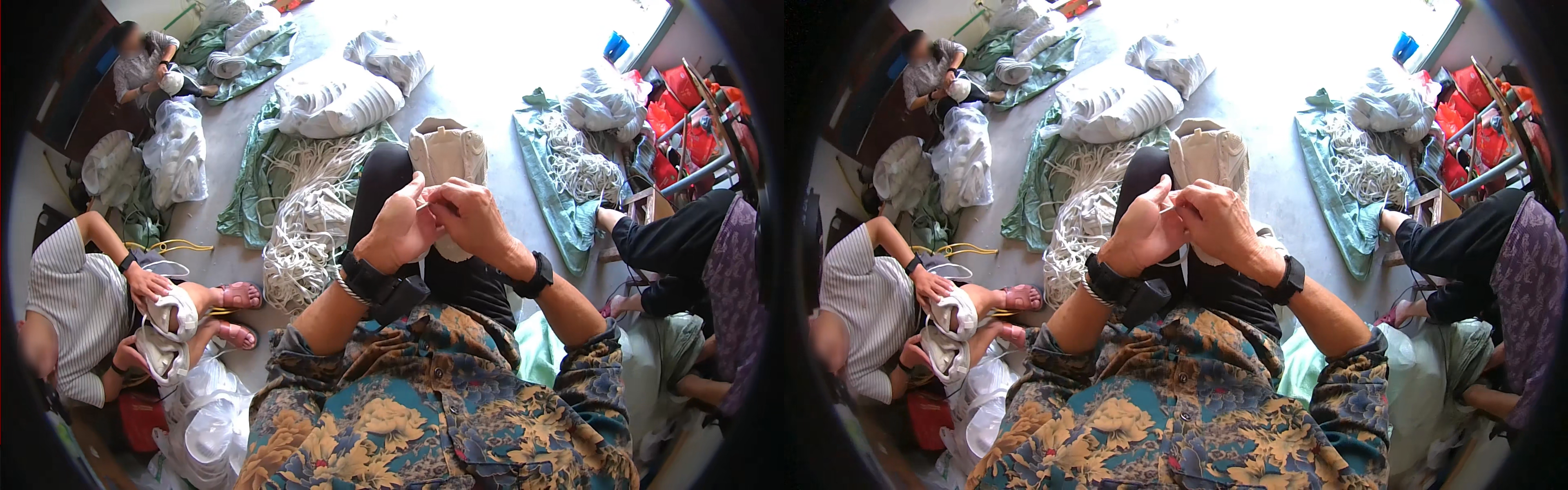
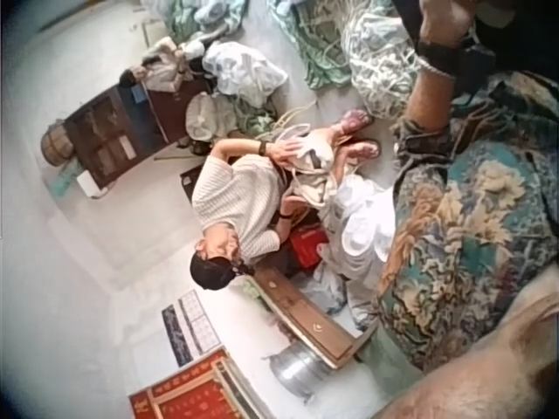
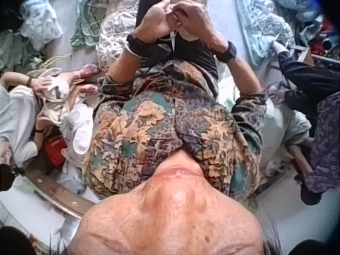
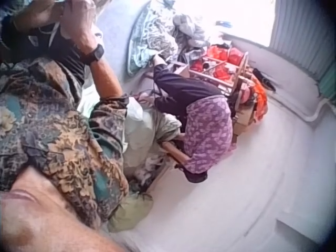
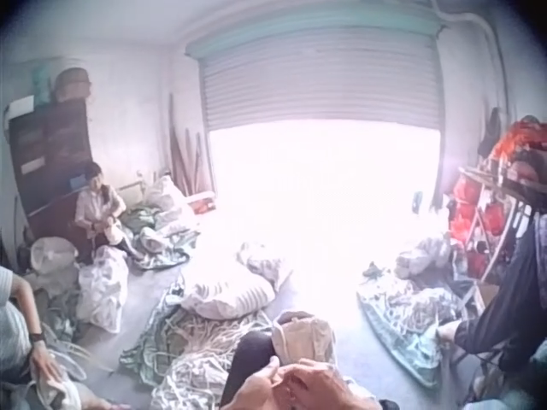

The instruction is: The person laces a shoe by hand, threading a lace through the eyelets, pulling it tight, and tying a knot. They then unlace the shoe and repeat the process of threading the lace through the eyelets and pulling it tight.

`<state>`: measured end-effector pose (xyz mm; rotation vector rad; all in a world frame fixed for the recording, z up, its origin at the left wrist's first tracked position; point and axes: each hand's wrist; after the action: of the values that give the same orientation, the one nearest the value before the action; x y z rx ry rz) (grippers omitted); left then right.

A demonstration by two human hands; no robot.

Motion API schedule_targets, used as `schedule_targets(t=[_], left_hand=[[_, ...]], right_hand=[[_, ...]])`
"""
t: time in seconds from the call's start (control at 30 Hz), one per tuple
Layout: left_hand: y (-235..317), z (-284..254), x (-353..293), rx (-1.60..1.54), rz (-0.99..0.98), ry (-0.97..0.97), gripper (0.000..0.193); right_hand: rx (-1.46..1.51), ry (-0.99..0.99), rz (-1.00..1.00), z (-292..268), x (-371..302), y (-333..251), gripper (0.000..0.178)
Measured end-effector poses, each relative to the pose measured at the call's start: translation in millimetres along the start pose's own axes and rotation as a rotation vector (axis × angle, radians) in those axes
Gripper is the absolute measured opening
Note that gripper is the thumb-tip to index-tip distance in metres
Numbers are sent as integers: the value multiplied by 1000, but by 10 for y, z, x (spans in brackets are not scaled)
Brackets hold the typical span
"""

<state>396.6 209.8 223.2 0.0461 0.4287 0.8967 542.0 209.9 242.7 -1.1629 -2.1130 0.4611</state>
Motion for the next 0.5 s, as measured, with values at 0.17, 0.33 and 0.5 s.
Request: schedule_targets(t=[0.17, 0.33, 0.5], left_hand=[[44, 151, -210, 475, 259, 228, 53], [11, 113, -234, 740, 400, 141, 26], [53, 157, -194, 654, 453, 42, 10]], right_hand=[[113, -46, 107, -73, -28, 164, 9], [137, -60, 105, -100, -41, 161, 9], [435, -244, 324, -202, 26, 151, 11]])
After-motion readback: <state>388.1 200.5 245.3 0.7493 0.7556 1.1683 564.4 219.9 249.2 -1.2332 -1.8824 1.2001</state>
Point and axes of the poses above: each hand's wrist, its own x-axis towards the middle knuckle, its own z-axis out of the palm, y = z × x, and after that the axes turned 10 degrees about -x, right-handed
